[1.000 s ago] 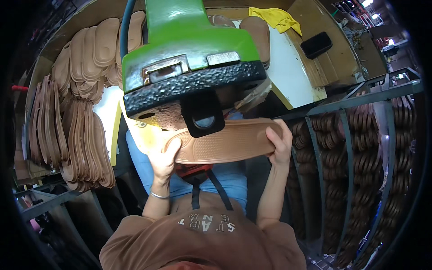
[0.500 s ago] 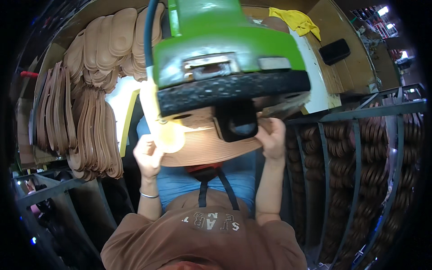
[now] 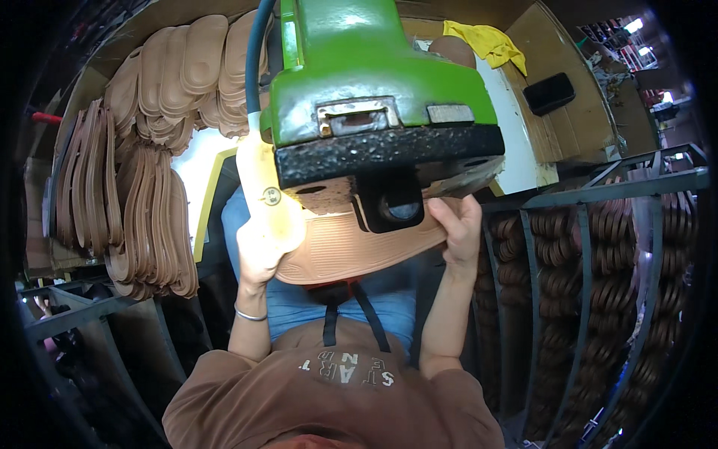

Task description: Manually fitting, checking, or edge-smoothing pre-cut shoe soles/insoles using a specific manufacturing workbench fixture or guide.

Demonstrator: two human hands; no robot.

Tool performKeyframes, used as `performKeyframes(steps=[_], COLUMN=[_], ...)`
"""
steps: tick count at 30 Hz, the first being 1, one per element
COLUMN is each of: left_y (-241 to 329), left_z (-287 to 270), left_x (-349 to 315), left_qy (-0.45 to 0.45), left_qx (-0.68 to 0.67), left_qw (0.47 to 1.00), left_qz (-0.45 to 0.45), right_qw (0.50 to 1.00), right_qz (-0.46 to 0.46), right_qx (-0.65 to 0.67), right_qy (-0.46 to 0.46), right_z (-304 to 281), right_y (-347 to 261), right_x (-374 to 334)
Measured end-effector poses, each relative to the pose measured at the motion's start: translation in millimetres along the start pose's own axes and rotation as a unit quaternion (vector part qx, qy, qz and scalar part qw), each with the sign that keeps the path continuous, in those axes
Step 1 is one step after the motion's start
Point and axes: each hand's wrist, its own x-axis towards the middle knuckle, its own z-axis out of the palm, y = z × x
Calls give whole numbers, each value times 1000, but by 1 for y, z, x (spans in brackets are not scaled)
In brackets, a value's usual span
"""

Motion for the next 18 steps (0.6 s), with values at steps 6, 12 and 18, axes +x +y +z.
performKeyframes(steps=[6, 12, 18], left_y=[-19, -24, 11], left_z=[-54, -61, 32], left_x=[-21, -45, -6], left_qy=[50, 54, 64], left_qx=[-80, 3, 170], left_qw=[989, 994, 980], left_qz=[-117, -93, 77], right_qw=[995, 984, 990], right_qz=[8, -82, -98], right_qx=[-90, -121, -104], right_qy=[-30, -98, -11], right_z=[42, 59, -18], right_y=[15, 9, -1], right_x=[-11, -14, -4])
